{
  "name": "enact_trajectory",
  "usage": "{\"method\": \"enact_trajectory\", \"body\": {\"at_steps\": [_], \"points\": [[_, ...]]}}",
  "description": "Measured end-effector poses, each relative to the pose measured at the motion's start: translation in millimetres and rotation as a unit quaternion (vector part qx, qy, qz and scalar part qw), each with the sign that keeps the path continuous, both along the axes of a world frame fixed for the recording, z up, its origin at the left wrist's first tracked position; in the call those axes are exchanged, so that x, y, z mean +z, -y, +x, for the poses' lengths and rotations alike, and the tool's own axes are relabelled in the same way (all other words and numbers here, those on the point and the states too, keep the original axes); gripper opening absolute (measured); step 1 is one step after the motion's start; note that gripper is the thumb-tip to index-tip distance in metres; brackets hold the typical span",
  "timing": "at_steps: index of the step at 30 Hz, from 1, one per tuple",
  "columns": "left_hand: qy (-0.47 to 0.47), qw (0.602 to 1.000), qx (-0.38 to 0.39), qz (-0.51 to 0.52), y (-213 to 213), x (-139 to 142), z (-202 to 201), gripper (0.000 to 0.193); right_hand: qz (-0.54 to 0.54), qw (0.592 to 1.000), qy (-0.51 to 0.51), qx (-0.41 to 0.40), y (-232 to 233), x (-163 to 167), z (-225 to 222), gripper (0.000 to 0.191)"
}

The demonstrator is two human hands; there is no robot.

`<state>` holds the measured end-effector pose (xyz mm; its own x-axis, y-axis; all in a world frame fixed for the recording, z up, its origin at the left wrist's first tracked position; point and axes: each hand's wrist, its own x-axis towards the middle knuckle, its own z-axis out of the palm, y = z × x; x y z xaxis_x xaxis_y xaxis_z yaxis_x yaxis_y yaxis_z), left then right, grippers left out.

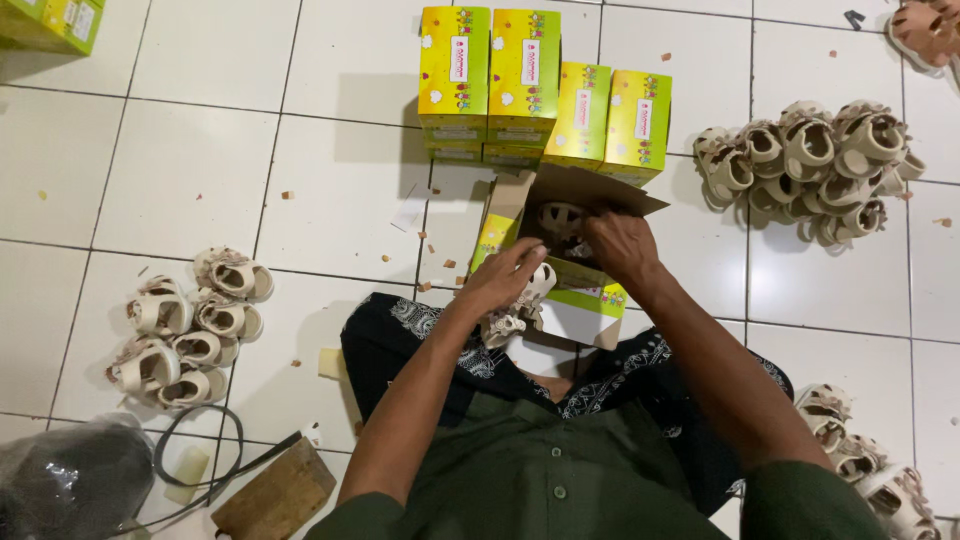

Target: The person sits on the floor and repeatedly picks up pairs of sandals, places them into yellow and green cardboard boxes, and closes the flaps. The person stacks the completed boxes nearby.

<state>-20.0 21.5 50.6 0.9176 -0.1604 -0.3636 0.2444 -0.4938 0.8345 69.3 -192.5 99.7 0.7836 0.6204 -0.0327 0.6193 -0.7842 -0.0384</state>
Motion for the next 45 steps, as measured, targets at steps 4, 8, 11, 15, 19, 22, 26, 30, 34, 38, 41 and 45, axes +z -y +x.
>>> {"method": "enact_trajectory", "body": {"at_steps": [4, 8, 11, 15, 19, 22, 26, 30, 34, 38, 41, 45], "points": [[-0.095, 0.937, 0.07, -0.33, -13, 10, -22, 0.083, 0.277, 0.958, -0.052, -0.06, 23, 36, -37, 0.021], [-0.104, 0.748, 0.124, -0.644, 0, 18, -55, 0.082, 0.369, 0.893, -0.234, -0.11, 41, 41, -108, 0.044], [-0.198, 0.696, 0.301, -0.622, 39, 19, -74, 0.08, 0.355, 0.928, 0.004, 0.108, 35, 33, -151, 0.102], [-0.111, 0.651, 0.3, -0.688, 86, 12, -87, 0.061, 0.524, 0.832, -0.156, -0.096, 33, 27, -179, 0.1], [-0.116, 0.68, 0.288, -0.664, 114, 10, -94, 0.053, 0.633, 0.679, -0.223, -0.298, 33, 27, -178, 0.095], [-0.142, 0.686, 0.305, -0.645, 130, 15, -93, 0.05, 0.606, 0.756, -0.152, -0.196, 30, 30, -171, 0.101], [-0.151, 0.797, 0.337, -0.478, 117, 12, -81, 0.049, 0.496, 0.852, -0.129, -0.111, 35, 47, -140, 0.107], [0.003, 0.9, 0.392, -0.189, 66, -8, -41, 0.065, 0.319, 0.941, -0.102, -0.052, 39, 60, -68, 0.089], [0.001, 0.944, 0.316, -0.093, 57, -26, -10, 0.086, 0.207, 0.967, -0.149, 0.005, 19, 54, -15, 0.075], [-0.023, 0.955, 0.283, -0.084, 56, -30, -1, 0.087, 0.194, 0.948, -0.251, 0.032, 2, 36, 0, 0.066], [-0.051, 0.953, 0.281, -0.099, 55, -32, -2, 0.089, 0.174, 0.958, -0.222, 0.051, -1, 14, 6, 0.075], [0.014, 0.954, 0.284, -0.097, 56, -35, -4, 0.088, 0.128, 0.957, -0.258, 0.023, 9, -7, 15, 0.051]]}}
